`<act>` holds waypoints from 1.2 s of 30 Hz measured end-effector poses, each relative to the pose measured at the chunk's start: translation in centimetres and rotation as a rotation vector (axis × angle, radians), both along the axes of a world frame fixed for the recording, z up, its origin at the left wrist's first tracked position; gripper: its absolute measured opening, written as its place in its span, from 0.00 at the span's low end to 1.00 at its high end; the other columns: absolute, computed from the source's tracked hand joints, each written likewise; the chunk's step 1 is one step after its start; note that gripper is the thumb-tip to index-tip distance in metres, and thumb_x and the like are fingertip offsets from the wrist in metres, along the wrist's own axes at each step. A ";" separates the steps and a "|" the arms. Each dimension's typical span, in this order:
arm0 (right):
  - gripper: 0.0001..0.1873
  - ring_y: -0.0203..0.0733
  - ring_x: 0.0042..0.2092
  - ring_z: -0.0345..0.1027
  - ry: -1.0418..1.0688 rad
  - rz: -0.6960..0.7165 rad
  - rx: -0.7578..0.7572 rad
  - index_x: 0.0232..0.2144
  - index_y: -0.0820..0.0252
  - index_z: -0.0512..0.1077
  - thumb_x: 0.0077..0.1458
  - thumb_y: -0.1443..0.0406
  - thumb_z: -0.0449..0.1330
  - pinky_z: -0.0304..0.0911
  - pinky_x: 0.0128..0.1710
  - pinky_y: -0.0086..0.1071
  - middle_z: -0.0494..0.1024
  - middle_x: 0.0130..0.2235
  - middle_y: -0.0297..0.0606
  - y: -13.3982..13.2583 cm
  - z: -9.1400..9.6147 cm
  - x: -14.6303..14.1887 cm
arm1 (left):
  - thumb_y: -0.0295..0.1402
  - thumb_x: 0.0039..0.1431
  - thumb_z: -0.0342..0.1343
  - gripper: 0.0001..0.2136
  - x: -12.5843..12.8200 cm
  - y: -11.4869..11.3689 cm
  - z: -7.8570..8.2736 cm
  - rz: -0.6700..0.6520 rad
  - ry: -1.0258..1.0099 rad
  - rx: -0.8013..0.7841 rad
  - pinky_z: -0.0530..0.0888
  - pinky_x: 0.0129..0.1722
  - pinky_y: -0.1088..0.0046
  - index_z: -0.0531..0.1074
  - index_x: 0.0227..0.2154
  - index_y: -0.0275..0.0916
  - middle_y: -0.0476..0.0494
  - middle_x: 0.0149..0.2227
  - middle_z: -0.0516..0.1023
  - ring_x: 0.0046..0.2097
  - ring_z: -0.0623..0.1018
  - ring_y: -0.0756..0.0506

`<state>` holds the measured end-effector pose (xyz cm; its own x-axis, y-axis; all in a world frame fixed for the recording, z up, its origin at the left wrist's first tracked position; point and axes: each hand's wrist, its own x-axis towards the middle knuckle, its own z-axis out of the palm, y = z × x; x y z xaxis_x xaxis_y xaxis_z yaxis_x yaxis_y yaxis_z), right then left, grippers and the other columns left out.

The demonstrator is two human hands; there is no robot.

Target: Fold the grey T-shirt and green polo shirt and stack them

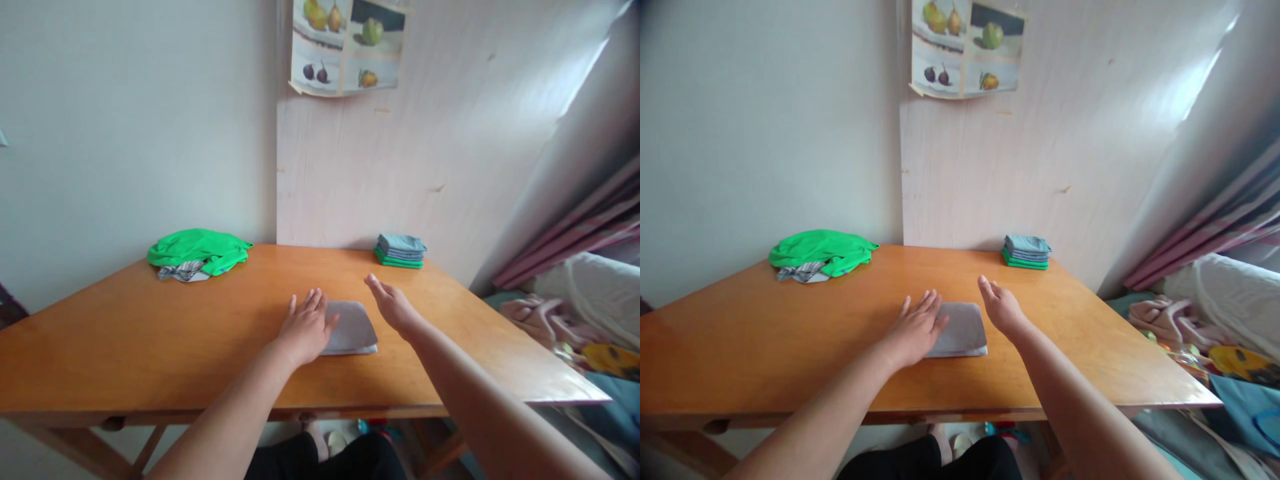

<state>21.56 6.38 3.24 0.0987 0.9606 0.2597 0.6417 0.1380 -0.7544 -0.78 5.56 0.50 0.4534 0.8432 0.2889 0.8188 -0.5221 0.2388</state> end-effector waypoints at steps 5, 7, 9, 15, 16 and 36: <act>0.35 0.53 0.70 0.42 -0.373 0.124 -0.041 0.62 0.60 0.65 0.67 0.46 0.37 0.42 0.66 0.56 0.59 0.67 0.47 0.0 -0.2 -2.7 | 0.49 0.70 0.32 0.31 -0.5 -0.1 -1.4 0.025 0.074 -0.013 0.45 0.66 0.41 0.58 0.65 0.34 0.32 0.70 0.51 0.71 0.49 0.37; 0.34 0.54 0.71 0.38 -0.530 0.160 -0.075 0.65 0.59 0.60 0.68 0.48 0.37 0.37 0.65 0.62 0.54 0.69 0.46 -0.4 -0.7 -3.6 | 0.49 0.69 0.33 0.31 -0.5 0.0 -1.7 0.031 0.078 0.002 0.45 0.66 0.42 0.58 0.65 0.33 0.31 0.70 0.52 0.71 0.50 0.36; 0.34 0.54 0.71 0.34 -0.639 0.174 -0.118 0.67 0.61 0.55 0.69 0.49 0.38 0.34 0.65 0.64 0.50 0.70 0.46 -0.9 -1.5 -4.0 | 0.49 0.69 0.35 0.31 -0.4 0.0 -1.9 0.035 0.078 0.020 0.46 0.66 0.43 0.57 0.66 0.32 0.30 0.70 0.52 0.71 0.51 0.36; 0.37 0.50 0.72 0.30 -0.654 0.178 -0.193 0.70 0.62 0.47 0.68 0.48 0.34 0.32 0.66 0.61 0.44 0.71 0.43 -1.5 -3.4 -3.6 | 0.48 0.67 0.41 0.32 -0.4 -0.1 -2.3 0.018 0.063 0.056 0.53 0.67 0.52 0.58 0.65 0.27 0.26 0.68 0.55 0.69 0.55 0.34; 0.37 0.50 0.72 0.30 -0.637 0.175 -0.201 0.70 0.62 0.47 0.68 0.48 0.34 0.31 0.66 0.61 0.44 0.71 0.42 -1.5 -3.6 -3.6 | 0.48 0.67 0.41 0.33 -0.4 -0.1 -2.4 0.014 0.058 0.058 0.54 0.67 0.52 0.58 0.65 0.26 0.25 0.68 0.55 0.69 0.56 0.33; 0.42 0.50 0.69 0.49 0.166 -0.008 0.054 0.64 0.65 0.62 0.61 0.41 0.44 0.46 0.67 0.44 0.61 0.66 0.50 -1.0 -5.3 -0.6 | 0.49 0.67 0.40 0.34 -0.8 1.1 -3.0 -0.011 0.018 -0.016 0.54 0.67 0.56 0.55 0.66 0.25 0.25 0.70 0.50 0.71 0.49 0.36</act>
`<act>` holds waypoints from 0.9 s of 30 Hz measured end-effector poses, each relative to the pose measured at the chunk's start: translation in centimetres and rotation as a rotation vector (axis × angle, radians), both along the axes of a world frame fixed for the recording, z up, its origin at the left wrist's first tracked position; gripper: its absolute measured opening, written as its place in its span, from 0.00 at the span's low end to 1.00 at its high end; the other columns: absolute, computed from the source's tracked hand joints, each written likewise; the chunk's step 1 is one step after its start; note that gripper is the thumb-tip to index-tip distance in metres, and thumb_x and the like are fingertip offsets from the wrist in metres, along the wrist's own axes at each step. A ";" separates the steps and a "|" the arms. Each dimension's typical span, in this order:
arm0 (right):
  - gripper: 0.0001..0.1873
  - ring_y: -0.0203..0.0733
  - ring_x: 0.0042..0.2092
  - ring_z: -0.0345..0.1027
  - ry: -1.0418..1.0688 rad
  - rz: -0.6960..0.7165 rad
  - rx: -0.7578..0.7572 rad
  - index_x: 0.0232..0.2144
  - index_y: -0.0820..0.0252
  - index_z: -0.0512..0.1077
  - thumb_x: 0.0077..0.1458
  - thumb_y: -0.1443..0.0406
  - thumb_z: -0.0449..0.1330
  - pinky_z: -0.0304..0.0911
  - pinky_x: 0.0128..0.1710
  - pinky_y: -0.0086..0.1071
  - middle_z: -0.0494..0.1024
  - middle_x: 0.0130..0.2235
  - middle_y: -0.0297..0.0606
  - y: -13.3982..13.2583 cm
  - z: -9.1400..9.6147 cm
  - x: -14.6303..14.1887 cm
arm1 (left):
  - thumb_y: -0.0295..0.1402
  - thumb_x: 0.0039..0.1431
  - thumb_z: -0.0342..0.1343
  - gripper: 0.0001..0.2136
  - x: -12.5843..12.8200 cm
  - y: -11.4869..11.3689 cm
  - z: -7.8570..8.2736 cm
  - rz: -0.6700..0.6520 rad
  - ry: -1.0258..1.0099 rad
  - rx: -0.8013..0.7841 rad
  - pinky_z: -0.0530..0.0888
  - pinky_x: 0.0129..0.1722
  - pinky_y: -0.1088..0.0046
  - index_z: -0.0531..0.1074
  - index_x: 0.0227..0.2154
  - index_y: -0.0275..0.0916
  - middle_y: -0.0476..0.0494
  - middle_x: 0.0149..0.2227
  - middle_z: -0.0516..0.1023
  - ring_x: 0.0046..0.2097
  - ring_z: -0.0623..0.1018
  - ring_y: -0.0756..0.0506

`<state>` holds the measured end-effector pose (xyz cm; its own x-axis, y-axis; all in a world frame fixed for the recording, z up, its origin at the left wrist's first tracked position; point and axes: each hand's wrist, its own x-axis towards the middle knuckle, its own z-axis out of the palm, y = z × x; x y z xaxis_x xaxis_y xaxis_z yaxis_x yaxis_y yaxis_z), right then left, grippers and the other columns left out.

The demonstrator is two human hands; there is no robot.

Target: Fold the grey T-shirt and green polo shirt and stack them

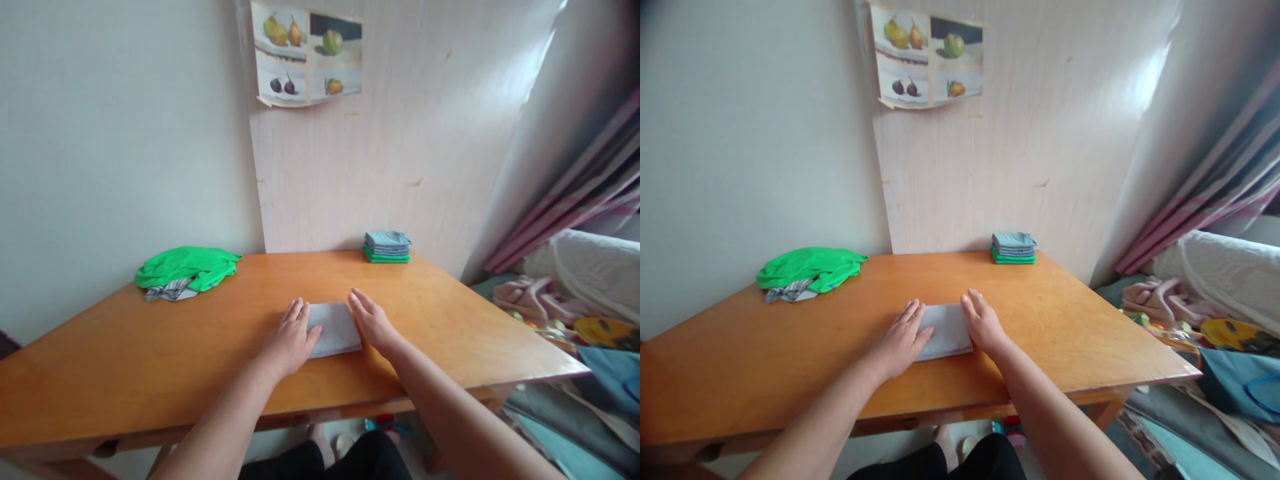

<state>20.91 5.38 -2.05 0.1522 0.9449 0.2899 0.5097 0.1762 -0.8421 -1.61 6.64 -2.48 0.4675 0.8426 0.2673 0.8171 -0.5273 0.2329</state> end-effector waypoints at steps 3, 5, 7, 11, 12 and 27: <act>0.35 0.49 0.62 0.62 0.123 -0.120 0.028 0.56 0.61 0.71 0.61 0.43 0.47 0.54 0.63 0.42 0.72 0.59 0.47 -2.0 0.3 2.0 | 0.48 0.68 0.40 0.33 -0.1 0.1 0.2 -0.012 0.007 0.000 0.55 0.67 0.56 0.55 0.65 0.25 0.24 0.69 0.50 0.71 0.50 0.36; 0.32 0.51 0.58 0.67 0.143 -0.137 0.015 0.50 0.61 0.75 0.59 0.44 0.50 0.59 0.60 0.42 0.77 0.54 0.47 -3.5 0.5 2.8 | 0.48 0.68 0.40 0.33 -0.1 0.1 0.3 -0.021 0.014 0.009 0.55 0.67 0.57 0.55 0.65 0.24 0.23 0.69 0.51 0.71 0.50 0.36; 0.28 0.52 0.54 0.71 0.181 -0.126 -0.017 0.44 0.61 0.76 0.56 0.46 0.54 0.64 0.54 0.42 0.80 0.49 0.47 -5.1 0.6 3.1 | 0.47 0.67 0.40 0.33 0.0 0.1 0.5 -0.021 0.022 0.016 0.55 0.67 0.57 0.56 0.65 0.24 0.24 0.69 0.52 0.70 0.51 0.36; 0.24 0.47 0.41 0.76 0.329 -0.075 -0.165 0.44 0.61 0.75 0.52 0.50 0.57 0.67 0.31 0.33 0.81 0.40 0.44 -8.1 0.9 2.1 | 0.47 0.67 0.40 0.33 0.0 -0.6 0.7 -0.013 0.042 0.009 0.55 0.67 0.57 0.56 0.65 0.24 0.23 0.68 0.52 0.70 0.52 0.36; 0.24 0.45 0.38 0.76 0.358 -0.063 -0.198 0.45 0.61 0.74 0.52 0.51 0.58 0.64 0.26 0.30 0.81 0.39 0.42 -8.8 1.0 1.8 | 0.47 0.67 0.40 0.33 -0.1 -1.0 0.8 -0.017 0.044 0.008 0.55 0.67 0.57 0.56 0.65 0.23 0.24 0.69 0.52 0.70 0.51 0.36; 0.21 0.35 0.24 0.67 0.394 0.167 -0.394 0.28 0.60 0.69 0.56 0.47 0.59 0.57 0.21 0.26 0.73 0.24 0.32 -16.2 -0.7 0.6 | 0.46 0.70 0.40 0.26 -1.9 -8.8 3.0 -0.162 0.149 0.148 0.50 0.68 0.48 0.60 0.65 0.42 0.38 0.69 0.57 0.70 0.56 0.38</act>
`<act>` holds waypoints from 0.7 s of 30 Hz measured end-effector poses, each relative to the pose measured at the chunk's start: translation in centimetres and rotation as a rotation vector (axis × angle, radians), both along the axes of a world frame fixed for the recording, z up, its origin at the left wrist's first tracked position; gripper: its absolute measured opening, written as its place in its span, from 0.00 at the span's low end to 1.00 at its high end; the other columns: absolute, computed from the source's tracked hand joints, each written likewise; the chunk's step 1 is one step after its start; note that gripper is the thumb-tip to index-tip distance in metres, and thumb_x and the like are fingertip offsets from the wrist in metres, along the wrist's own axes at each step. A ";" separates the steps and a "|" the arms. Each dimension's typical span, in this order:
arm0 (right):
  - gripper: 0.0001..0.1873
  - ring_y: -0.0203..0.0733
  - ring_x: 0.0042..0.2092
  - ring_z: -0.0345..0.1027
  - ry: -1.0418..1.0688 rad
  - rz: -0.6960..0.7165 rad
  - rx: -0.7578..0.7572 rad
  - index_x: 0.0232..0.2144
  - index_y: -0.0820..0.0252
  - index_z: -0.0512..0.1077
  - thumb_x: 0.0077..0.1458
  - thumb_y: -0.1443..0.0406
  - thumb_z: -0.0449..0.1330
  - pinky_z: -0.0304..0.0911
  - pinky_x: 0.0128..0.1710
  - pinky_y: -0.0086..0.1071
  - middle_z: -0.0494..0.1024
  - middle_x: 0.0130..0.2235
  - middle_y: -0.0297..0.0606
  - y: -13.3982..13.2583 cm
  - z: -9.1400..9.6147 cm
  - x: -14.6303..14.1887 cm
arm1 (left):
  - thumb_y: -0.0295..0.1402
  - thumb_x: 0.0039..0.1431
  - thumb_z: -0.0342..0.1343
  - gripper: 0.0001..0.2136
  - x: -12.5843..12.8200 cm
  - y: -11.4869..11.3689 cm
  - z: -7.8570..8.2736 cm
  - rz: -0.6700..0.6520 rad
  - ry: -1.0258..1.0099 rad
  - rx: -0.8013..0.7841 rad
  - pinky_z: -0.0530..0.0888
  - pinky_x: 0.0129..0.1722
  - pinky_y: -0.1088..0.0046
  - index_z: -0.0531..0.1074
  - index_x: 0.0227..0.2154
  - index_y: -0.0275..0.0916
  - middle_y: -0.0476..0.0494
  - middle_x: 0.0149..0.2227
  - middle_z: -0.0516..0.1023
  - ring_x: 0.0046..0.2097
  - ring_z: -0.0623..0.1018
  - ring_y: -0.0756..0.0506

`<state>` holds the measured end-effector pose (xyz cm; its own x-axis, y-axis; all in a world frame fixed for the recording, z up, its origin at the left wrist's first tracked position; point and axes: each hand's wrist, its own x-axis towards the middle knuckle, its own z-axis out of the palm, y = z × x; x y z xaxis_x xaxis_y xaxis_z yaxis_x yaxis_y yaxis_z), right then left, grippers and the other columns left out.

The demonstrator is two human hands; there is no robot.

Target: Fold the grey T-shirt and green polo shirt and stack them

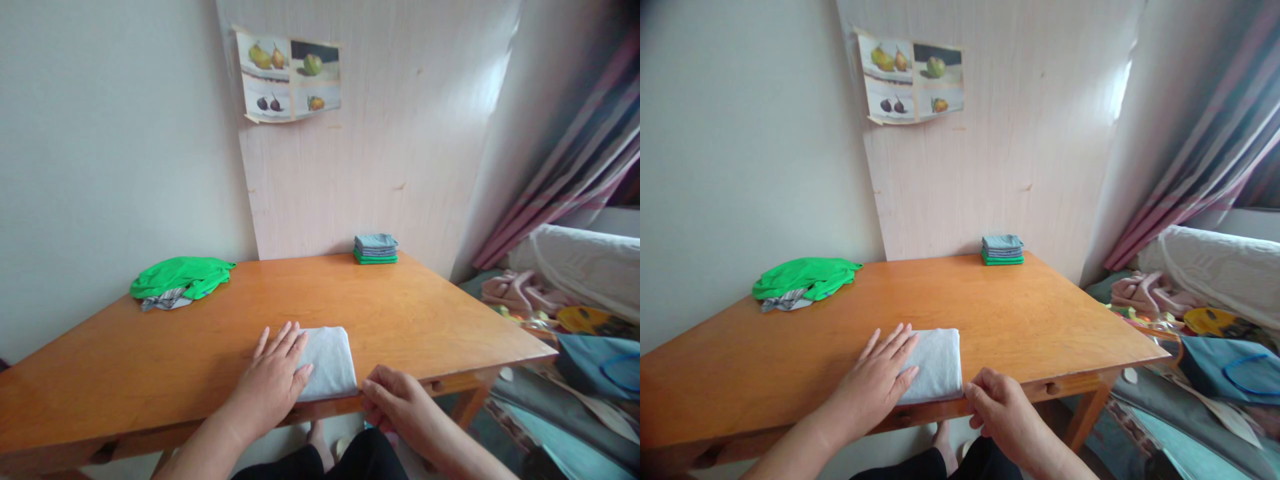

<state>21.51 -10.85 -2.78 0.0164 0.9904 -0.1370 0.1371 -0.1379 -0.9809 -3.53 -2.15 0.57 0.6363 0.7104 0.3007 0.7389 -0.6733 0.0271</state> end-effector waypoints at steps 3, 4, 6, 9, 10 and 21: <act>0.23 0.35 0.28 0.70 0.126 0.005 -0.026 0.29 0.60 0.68 0.54 0.46 0.61 0.60 0.25 0.25 0.75 0.27 0.33 -0.2 -0.8 -0.7 | 0.48 0.68 0.43 0.26 0.5 -1.1 0.0 -0.123 0.034 0.049 0.49 0.68 0.48 0.59 0.65 0.46 0.42 0.68 0.58 0.69 0.57 0.39; 0.23 0.35 0.30 0.71 0.178 0.012 -0.038 0.29 0.60 0.68 0.53 0.46 0.62 0.61 0.27 0.26 0.75 0.28 0.34 -0.2 -0.9 -0.9 | 0.51 0.65 0.47 0.29 0.7 -1.4 -0.1 -0.149 0.030 0.055 0.51 0.68 0.49 0.59 0.66 0.46 0.41 0.68 0.59 0.69 0.58 0.38; 0.24 0.35 0.31 0.72 0.260 0.030 -0.060 0.30 0.60 0.67 0.51 0.45 0.63 0.62 0.28 0.26 0.76 0.29 0.34 -0.1 -0.7 -1.2 | 0.54 0.59 0.54 0.35 1.0 -1.8 -0.5 -0.162 0.010 0.075 0.56 0.67 0.51 0.59 0.66 0.44 0.38 0.68 0.60 0.68 0.60 0.36; 0.26 0.36 0.31 0.72 0.299 0.030 -0.060 0.29 0.59 0.66 0.49 0.44 0.65 0.64 0.30 0.27 0.76 0.29 0.35 -0.2 0.3 -1.8 | 0.49 0.57 0.59 0.36 1.3 -2.0 -1.1 -0.145 0.000 0.108 0.58 0.66 0.51 0.59 0.66 0.43 0.37 0.67 0.61 0.67 0.62 0.35; 0.26 0.37 0.32 0.72 0.291 0.024 -0.050 0.28 0.59 0.66 0.48 0.43 0.65 0.64 0.30 0.27 0.76 0.29 0.35 -0.2 0.8 -1.9 | 0.46 0.57 0.60 0.35 1.4 -2.0 -1.2 -0.133 0.003 0.112 0.59 0.65 0.51 0.59 0.65 0.43 0.37 0.67 0.62 0.66 0.62 0.35; 0.23 0.40 0.34 0.72 0.356 0.067 0.175 0.29 0.59 0.69 0.52 0.45 0.64 0.65 0.35 0.32 0.78 0.31 0.38 -0.4 3.2 -3.6 | 0.36 0.59 0.56 0.27 1.6 -1.9 -1.5 -0.051 -0.121 0.115 0.64 0.63 0.53 0.64 0.62 0.42 0.38 0.63 0.69 0.62 0.69 0.36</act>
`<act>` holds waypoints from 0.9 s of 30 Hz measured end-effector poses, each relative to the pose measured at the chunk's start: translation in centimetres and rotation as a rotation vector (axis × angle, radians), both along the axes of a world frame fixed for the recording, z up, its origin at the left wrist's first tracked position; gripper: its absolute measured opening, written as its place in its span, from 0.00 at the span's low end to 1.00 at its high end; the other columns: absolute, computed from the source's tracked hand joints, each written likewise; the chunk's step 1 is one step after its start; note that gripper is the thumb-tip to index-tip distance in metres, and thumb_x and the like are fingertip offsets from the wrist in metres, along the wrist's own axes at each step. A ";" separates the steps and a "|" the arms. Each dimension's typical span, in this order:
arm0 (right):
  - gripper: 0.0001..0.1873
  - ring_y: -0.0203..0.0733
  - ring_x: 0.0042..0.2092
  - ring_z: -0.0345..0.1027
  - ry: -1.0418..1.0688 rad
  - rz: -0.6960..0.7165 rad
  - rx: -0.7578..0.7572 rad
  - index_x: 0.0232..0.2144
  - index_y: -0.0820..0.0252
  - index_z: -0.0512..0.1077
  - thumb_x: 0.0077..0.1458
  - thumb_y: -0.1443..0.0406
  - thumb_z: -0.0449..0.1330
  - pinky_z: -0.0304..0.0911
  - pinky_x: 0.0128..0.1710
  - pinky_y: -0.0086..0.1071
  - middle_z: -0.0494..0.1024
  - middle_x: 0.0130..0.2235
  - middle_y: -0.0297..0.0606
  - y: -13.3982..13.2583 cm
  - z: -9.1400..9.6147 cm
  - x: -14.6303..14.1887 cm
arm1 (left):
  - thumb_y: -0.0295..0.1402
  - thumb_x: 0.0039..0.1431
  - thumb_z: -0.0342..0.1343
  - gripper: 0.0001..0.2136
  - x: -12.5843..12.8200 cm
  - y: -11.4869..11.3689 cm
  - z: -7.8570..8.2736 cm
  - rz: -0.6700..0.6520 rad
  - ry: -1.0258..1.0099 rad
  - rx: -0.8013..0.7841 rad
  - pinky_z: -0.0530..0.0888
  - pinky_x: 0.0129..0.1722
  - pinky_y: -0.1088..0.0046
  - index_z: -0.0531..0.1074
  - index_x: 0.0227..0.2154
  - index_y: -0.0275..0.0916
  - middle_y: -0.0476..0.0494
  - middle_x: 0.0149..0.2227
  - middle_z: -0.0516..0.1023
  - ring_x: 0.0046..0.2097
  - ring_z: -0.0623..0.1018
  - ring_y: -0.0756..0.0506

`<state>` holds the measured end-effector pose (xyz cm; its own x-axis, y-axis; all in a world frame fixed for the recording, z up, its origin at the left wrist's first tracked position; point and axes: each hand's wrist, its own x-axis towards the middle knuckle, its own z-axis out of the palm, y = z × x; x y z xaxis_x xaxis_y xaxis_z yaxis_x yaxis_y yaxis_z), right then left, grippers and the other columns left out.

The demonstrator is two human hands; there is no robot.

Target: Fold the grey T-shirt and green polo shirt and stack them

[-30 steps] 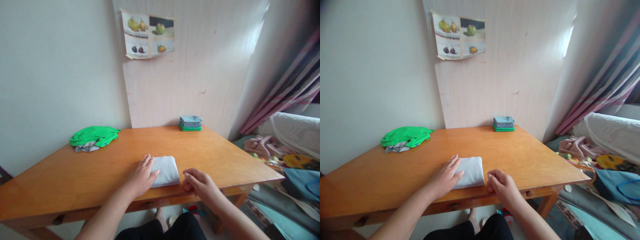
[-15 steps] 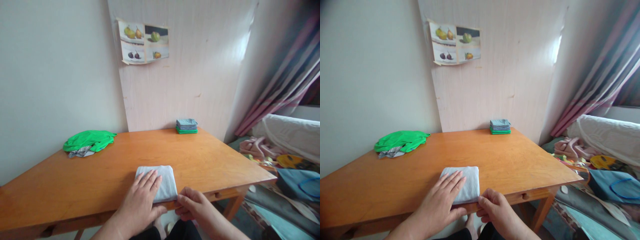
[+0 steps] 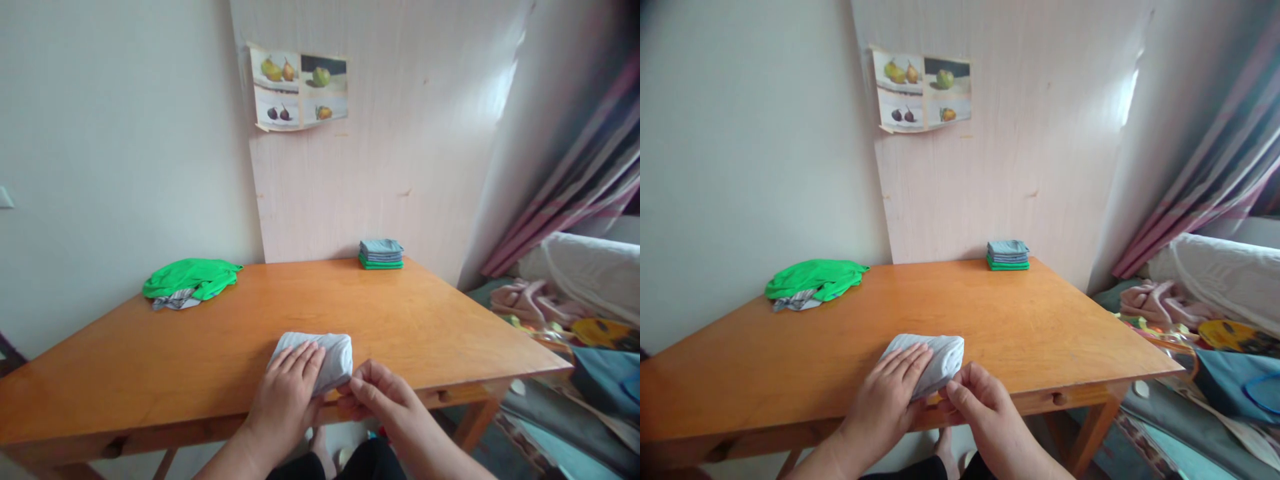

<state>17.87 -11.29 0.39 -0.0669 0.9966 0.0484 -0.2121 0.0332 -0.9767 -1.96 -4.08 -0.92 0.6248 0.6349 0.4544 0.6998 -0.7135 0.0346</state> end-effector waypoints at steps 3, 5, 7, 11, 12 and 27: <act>0.22 0.42 0.37 0.73 0.002 0.001 0.036 0.30 0.58 0.69 0.53 0.46 0.64 0.66 0.39 0.34 0.79 0.35 0.39 -0.1 0.6 0.0 | 0.33 0.61 0.54 0.23 -0.6 0.2 1.0 0.026 -0.164 -0.051 0.66 0.62 0.56 0.66 0.60 0.42 0.39 0.59 0.73 0.59 0.73 0.38; 0.21 0.42 0.39 0.72 -0.021 -0.040 0.059 0.30 0.58 0.69 0.55 0.47 0.62 0.66 0.40 0.35 0.79 0.37 0.41 0.1 0.7 0.2 | 0.36 0.63 0.54 0.20 -1.0 0.1 2.3 0.044 -0.323 -0.158 0.70 0.59 0.59 0.68 0.58 0.44 0.41 0.56 0.76 0.56 0.76 0.39; 0.20 0.43 0.40 0.72 -0.083 -0.141 0.112 0.33 0.57 0.70 0.57 0.47 0.61 0.65 0.41 0.35 0.79 0.39 0.41 0.6 0.4 0.6 | 0.40 0.65 0.53 0.19 -1.3 -0.3 3.8 0.017 -0.497 -0.312 0.72 0.56 0.63 0.69 0.57 0.46 0.43 0.54 0.77 0.55 0.76 0.40; 0.22 0.49 0.53 0.67 -0.189 -0.286 0.224 0.46 0.54 0.71 0.55 0.49 0.64 0.65 0.48 0.38 0.75 0.50 0.44 2.1 0.0 1.4 | 0.42 0.65 0.53 0.20 -1.5 -1.5 6.0 -0.123 -0.800 -0.571 0.69 0.58 0.64 0.70 0.57 0.41 0.41 0.57 0.75 0.58 0.74 0.39; 0.25 0.50 0.56 0.65 -0.187 -0.264 0.238 0.51 0.53 0.70 0.54 0.49 0.65 0.64 0.51 0.40 0.73 0.54 0.45 2.4 0.2 1.4 | 0.42 0.65 0.53 0.20 -1.6 -1.7 6.2 -0.147 -0.853 -0.631 0.69 0.58 0.64 0.70 0.57 0.40 0.40 0.57 0.75 0.58 0.74 0.38; 0.17 0.47 0.44 0.72 0.068 -0.043 0.224 0.43 0.57 0.76 0.56 0.54 0.66 0.66 0.46 0.38 0.81 0.43 0.41 4.0 2.5 0.4 | 0.44 0.62 0.58 0.24 0.8 -3.4 4.8 -0.277 -1.361 -1.202 0.72 0.52 0.61 0.67 0.58 0.40 0.36 0.53 0.77 0.54 0.76 0.36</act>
<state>18.24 -7.27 2.85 -0.0137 0.9622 0.2720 -0.2707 0.2583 -0.9274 -1.21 -7.49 3.92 0.3861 0.9162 0.1070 -0.3668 0.0460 0.9292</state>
